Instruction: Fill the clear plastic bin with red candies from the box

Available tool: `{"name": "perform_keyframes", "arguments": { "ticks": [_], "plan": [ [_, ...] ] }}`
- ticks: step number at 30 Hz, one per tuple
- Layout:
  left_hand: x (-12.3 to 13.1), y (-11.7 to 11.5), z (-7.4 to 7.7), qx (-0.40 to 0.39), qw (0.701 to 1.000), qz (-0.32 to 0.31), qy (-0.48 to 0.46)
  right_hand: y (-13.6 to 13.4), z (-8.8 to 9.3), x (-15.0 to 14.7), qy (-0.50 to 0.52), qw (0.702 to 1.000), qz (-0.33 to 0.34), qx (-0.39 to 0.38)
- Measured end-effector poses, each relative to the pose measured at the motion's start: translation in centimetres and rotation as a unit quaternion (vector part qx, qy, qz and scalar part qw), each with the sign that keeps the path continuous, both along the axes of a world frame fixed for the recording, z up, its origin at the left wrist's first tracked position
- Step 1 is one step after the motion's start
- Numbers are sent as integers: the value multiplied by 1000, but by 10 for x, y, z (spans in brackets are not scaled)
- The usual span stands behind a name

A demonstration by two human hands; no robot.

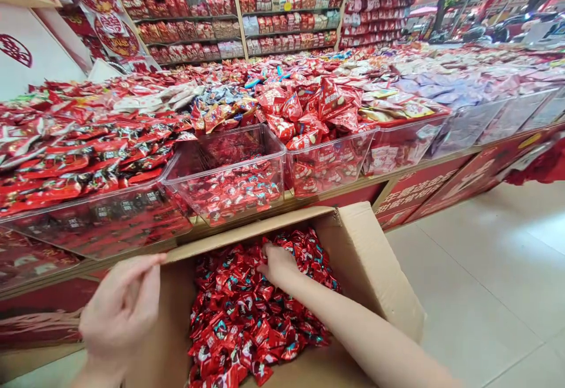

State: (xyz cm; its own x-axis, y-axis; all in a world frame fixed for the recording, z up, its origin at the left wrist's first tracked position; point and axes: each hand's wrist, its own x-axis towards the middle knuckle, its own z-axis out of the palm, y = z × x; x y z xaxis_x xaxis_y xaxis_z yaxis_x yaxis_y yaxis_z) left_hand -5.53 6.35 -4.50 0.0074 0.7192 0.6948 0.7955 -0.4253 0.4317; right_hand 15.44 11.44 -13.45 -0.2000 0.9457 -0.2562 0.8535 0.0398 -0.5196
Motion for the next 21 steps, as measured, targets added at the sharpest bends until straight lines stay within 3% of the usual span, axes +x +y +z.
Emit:
{"name": "perform_keyframes", "arguments": {
  "ticks": [1, 3, 5, 7, 9, 13, 18, 21],
  "plan": [
    [11, -8, -3, -13, 999, -33, -30, -6, 10, 6, 67, 998, 6, 15],
    [36, -20, -12, -152, 979, -61, -117, -20, 31, 14, 192, 980, 25, 50],
    [57, -26, -20, -266, 940, -114, -179, -35, 50, 17, 248, 962, 47, 102],
    [70, -24, -25, -324, 905, -165, -221, -46, 61, 16, 255, 948, 79, 175],
    [75, -21, -27, -338, 888, -191, -247, -52, 62, 14, 252, 931, 102, 242],
    [72, -22, -25, -318, 890, -177, -274, -57, 55, 12, 293, 893, 103, 327],
    [72, -31, -23, -244, 905, -188, -295, -61, 62, 12, 386, 858, 82, 330],
    [75, -33, -17, -246, 885, -205, -338, -64, 69, 15, 407, 847, 77, 334]
  ]
}}
